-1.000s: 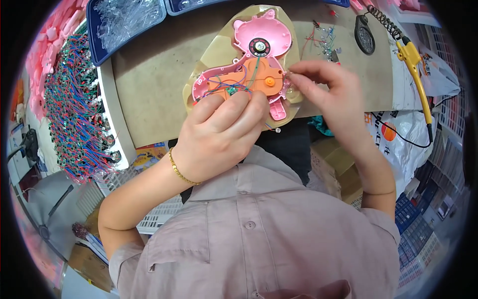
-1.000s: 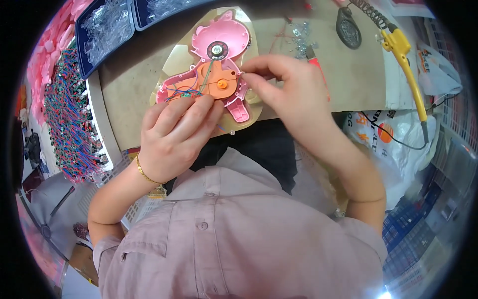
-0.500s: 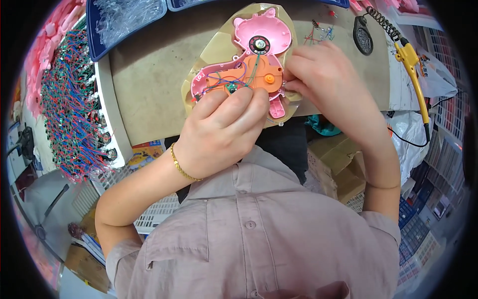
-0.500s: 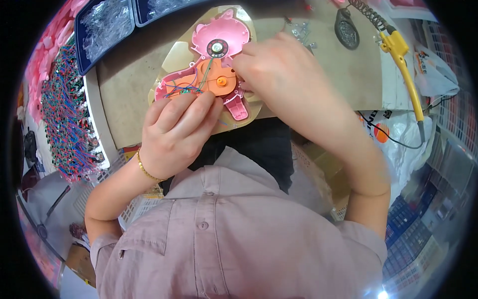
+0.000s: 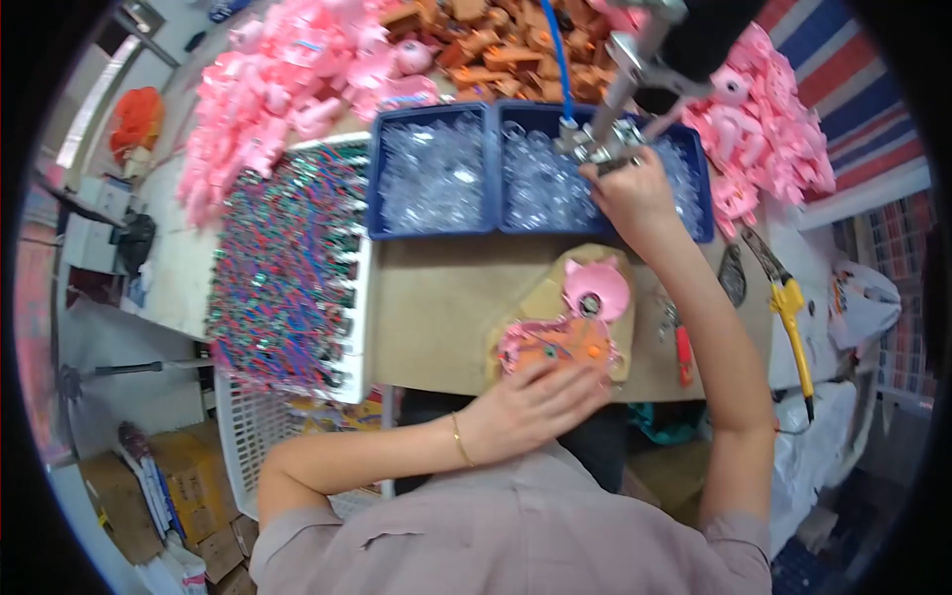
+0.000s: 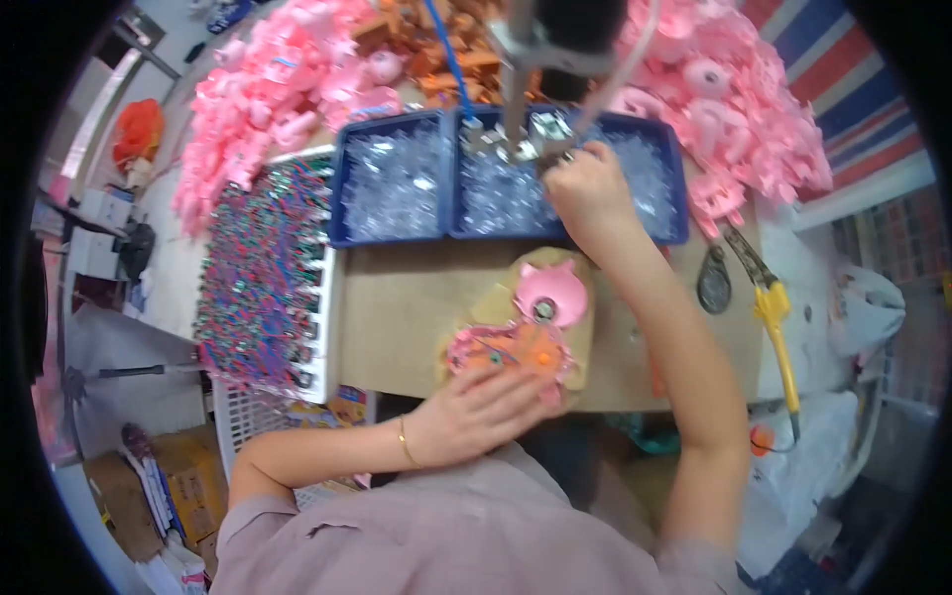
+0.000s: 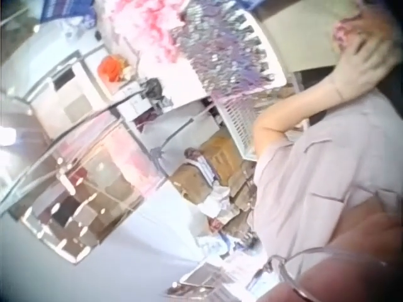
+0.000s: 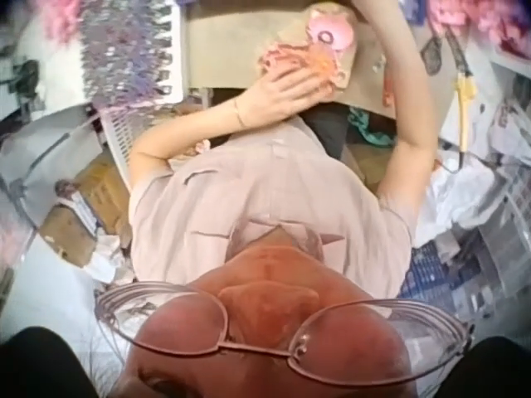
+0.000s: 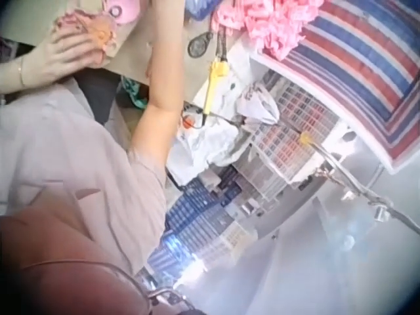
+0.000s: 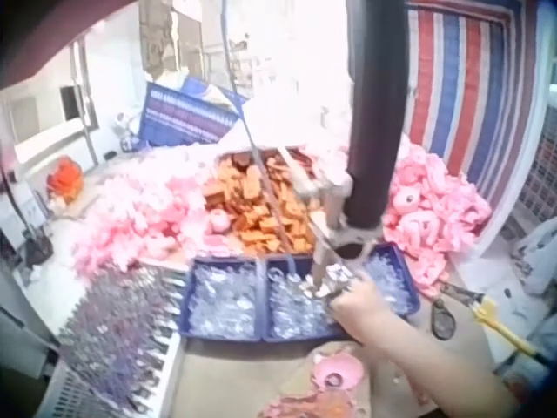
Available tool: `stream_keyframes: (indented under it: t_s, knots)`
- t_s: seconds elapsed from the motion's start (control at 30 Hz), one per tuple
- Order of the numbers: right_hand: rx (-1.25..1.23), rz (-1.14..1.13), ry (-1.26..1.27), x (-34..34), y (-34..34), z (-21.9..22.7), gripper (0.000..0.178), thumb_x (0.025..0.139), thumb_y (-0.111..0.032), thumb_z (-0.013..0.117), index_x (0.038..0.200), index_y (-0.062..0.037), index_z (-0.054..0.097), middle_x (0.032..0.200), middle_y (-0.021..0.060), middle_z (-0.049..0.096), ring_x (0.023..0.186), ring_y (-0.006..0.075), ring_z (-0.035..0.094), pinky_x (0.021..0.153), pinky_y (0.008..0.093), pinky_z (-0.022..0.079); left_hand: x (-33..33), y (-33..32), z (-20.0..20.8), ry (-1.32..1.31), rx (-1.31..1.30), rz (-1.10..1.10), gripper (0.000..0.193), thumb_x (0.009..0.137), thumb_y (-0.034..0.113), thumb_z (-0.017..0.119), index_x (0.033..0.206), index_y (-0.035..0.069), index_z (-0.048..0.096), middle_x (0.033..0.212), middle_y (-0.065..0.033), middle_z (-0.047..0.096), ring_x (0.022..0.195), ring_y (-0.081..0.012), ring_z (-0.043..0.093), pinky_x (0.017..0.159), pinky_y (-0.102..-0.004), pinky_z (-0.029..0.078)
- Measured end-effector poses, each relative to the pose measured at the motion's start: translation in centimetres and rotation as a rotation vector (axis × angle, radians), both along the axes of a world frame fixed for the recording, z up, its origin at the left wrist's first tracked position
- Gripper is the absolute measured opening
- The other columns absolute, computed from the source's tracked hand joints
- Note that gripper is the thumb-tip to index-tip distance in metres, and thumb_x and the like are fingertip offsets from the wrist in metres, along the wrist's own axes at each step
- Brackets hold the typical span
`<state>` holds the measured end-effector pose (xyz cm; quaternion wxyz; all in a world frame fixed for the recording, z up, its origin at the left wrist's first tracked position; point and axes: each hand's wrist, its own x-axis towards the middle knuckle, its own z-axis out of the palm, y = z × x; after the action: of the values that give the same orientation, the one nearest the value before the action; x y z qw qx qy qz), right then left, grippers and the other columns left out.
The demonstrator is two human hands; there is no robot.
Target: Assembling electronic and mechanical components inside a toy pony housing.
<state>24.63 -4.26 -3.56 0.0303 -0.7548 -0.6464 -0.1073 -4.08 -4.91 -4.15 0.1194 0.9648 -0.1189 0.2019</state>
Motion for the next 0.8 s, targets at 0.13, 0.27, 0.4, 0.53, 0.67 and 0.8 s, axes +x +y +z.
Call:
stream_keyframes:
  t_s: [0.13, 0.27, 0.4, 0.53, 0.67, 0.8]
  knots:
    - [0.111, -0.070, 0.497, 1.6, 0.1, -4.7, 0.019, 0.076, -0.013, 0.069, 0.094, -0.0101, 0.065, 0.093, 0.0151, 0.064, 0.090, 0.0307, 0.061, 0.089, 0.0452, 0.042, -0.1, 5.4, 3.0, 0.037, -0.225, 0.023, 0.052, 0.076, 0.014, 0.059, 0.127, 0.006, 0.053, 0.122, -0.0128, 0.056, 0.117, -0.0279, 0.053, 0.099, -0.0398, 0.044]
    - [0.109, 0.018, 0.101, 0.3, -2.7, -1.7, 0.017, 0.078, -0.009, 0.068, 0.093, -0.0061, 0.064, 0.095, 0.0153, 0.062, 0.088, 0.0312, 0.061, 0.080, 0.0409, 0.047, 4.9, 21.0, 5.6, 0.180, -0.178, 0.646, 0.026, 0.080, 0.005, 0.054, 0.105, 0.003, 0.059, 0.098, -0.0218, 0.062, 0.091, -0.0365, 0.062, 0.079, -0.0436, 0.051]
    - [0.410, -0.210, 0.546, -2.1, -5.3, 0.6, 0.017, 0.080, -0.002, 0.066, 0.097, -0.0018, 0.062, 0.095, 0.0110, 0.061, 0.090, 0.0236, 0.062, 0.076, 0.0326, 0.049, 7.9, 37.6, 2.7, 0.025, 0.424, 0.870, 0.031, 0.083, 0.021, 0.059, 0.112, 0.008, 0.059, 0.120, -0.0167, 0.058, 0.101, -0.0342, 0.061, 0.082, -0.0429, 0.052]
    - [0.536, -0.435, 1.351, -4.6, -10.6, 1.4, 0.020, 0.086, -0.003, 0.064, 0.105, -0.0018, 0.061, 0.105, 0.0054, 0.062, 0.095, 0.0134, 0.061, 0.079, 0.0264, 0.048, 11.6, 43.6, -1.3, 0.232, 0.695, 0.454, 0.052, 0.078, 0.003, 0.056, 0.129, 0.012, 0.052, 0.131, -0.0137, 0.052, 0.122, -0.0338, 0.048, 0.097, -0.0391, 0.045]
    - [0.466, -0.591, 1.516, -4.4, -13.3, 1.7, 0.025, 0.089, -0.003, 0.058, 0.114, -0.0013, 0.058, 0.116, 0.0060, 0.059, 0.097, 0.0121, 0.060, 0.082, 0.0235, 0.046, 13.7, 43.8, -0.1, 0.350, 0.057, 0.282, 0.021, 0.076, 0.026, 0.070, 0.090, 0.010, 0.073, 0.109, -0.0113, 0.064, 0.109, -0.0276, 0.055, 0.102, -0.0353, 0.039]
    - [0.562, -0.568, 1.523, -5.5, -13.7, 1.4, 0.032, 0.089, -0.004, 0.057, 0.120, 0.0016, 0.056, 0.116, 0.0102, 0.061, 0.098, 0.0141, 0.061, 0.080, 0.0241, 0.047, 15.1, 39.3, 2.5, 0.475, 0.240, 0.351, 0.015, 0.072, 0.023, 0.071, 0.073, 0.009, 0.070, 0.092, -0.0078, 0.066, 0.093, -0.0266, 0.061, 0.090, -0.0363, 0.045]
